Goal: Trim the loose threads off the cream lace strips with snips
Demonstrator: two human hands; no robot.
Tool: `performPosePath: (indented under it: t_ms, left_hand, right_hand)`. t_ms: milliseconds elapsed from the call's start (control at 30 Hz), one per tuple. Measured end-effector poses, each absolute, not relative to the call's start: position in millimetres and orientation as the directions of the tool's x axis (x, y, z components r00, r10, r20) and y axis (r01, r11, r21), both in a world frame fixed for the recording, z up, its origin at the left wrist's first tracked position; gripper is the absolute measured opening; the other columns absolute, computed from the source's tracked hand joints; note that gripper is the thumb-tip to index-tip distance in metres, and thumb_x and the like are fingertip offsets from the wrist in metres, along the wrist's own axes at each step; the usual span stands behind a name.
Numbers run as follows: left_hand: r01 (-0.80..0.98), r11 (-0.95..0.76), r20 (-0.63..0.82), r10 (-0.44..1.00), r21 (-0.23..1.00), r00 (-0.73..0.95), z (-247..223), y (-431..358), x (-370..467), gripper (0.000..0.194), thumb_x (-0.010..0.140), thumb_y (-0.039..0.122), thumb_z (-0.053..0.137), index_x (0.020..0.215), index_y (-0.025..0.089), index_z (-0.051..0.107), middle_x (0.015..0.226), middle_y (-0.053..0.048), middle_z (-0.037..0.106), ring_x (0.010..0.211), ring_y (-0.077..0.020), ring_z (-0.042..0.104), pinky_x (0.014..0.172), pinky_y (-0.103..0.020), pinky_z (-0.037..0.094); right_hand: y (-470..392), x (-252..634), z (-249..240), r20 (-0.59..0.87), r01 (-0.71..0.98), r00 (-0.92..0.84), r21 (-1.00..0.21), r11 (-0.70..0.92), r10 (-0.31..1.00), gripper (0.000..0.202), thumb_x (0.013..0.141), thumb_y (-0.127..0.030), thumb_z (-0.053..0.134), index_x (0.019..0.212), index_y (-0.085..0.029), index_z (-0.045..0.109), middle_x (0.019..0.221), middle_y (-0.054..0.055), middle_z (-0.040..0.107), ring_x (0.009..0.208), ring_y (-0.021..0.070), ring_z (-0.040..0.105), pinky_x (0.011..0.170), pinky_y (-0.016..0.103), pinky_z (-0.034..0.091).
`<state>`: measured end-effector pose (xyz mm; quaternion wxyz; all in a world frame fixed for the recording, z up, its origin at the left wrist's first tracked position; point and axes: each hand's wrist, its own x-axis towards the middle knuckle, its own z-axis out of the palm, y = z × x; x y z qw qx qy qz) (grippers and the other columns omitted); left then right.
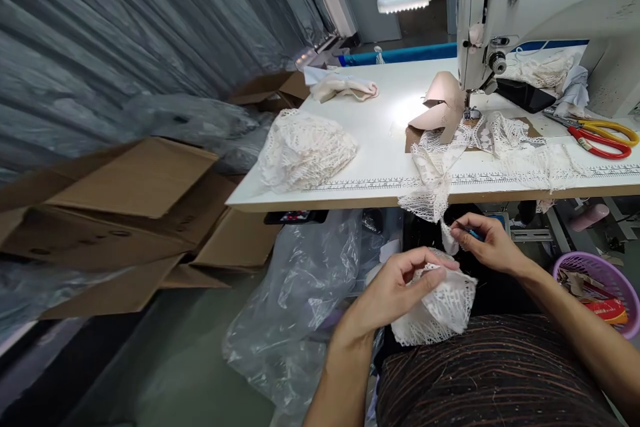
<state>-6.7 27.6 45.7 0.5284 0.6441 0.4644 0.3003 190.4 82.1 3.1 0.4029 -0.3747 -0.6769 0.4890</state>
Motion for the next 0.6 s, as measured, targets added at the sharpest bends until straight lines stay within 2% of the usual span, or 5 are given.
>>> performPosePath:
  t_ms: [67,267,433,500,600]
  left_hand:
    - [0.374,-0.148,0.006,0.935,0.916,0.355,52,23,-2,0.017,0.086,0.031,0.061,0.077,0.019,0.070,0.087,-0.006,0.070,0.075,-0.0148,0.061,0.066,-0.025,0.047]
    - [0.490,-0.271,0.153,0.951,0.829,0.267,55,16,0,0.009,0.087,0.027,0.064,0.085,0.020,0.069,0.067,0.001,0.065,0.060,-0.0119,0.058,0.059,-0.024,0.046]
    - [0.421,-0.447,0.349,0.891,0.789,0.291,55,22,-6,0.006,0.084,0.021,0.068,0.079,0.019,0.068,0.111,-0.009,0.066,0.101,-0.0193,0.063,0.086,-0.032,0.051]
    - [0.378,-0.440,0.332,0.888,0.814,0.319,52,27,-7,0.006,0.085,0.021,0.068,0.079,0.019,0.067,0.126,-0.010,0.062,0.114,-0.0220,0.059,0.094,-0.037,0.048]
    - [0.284,-0.365,0.239,0.887,0.886,0.395,46,33,-7,0.009,0.086,0.023,0.067,0.079,0.018,0.065,0.114,-0.010,0.068,0.103,-0.0205,0.064,0.090,-0.035,0.049]
  right_hand:
    - [77,185,5,0.180,0.070,-0.438,-0.970,0.233,0.881,0.026,0.089,-0.041,0.057,0.080,-0.017,0.063,0.075,0.002,0.063,0.071,0.0132,0.054,0.070,0.028,0.047]
    - [66,186,14,0.163,-0.008,-0.533,-0.982,0.188,0.830,0.024,0.089,-0.039,0.059,0.084,-0.016,0.066,0.078,0.002,0.065,0.072,0.0124,0.056,0.071,0.027,0.047]
    - [61,188,18,0.170,-0.033,-0.580,-0.982,0.186,0.797,0.019,0.090,-0.034,0.059,0.088,-0.017,0.067,0.081,0.002,0.066,0.073,0.0120,0.057,0.071,0.026,0.047]
    - [59,187,20,0.175,-0.042,-0.604,-0.981,0.188,0.778,0.017,0.091,-0.032,0.058,0.090,-0.017,0.067,0.081,0.002,0.066,0.073,0.0120,0.058,0.071,0.026,0.047]
    - [56,185,23,0.183,-0.039,-0.603,-0.979,0.201,0.776,0.016,0.091,-0.030,0.056,0.093,-0.017,0.065,0.084,0.002,0.066,0.076,0.0123,0.058,0.072,0.026,0.048]
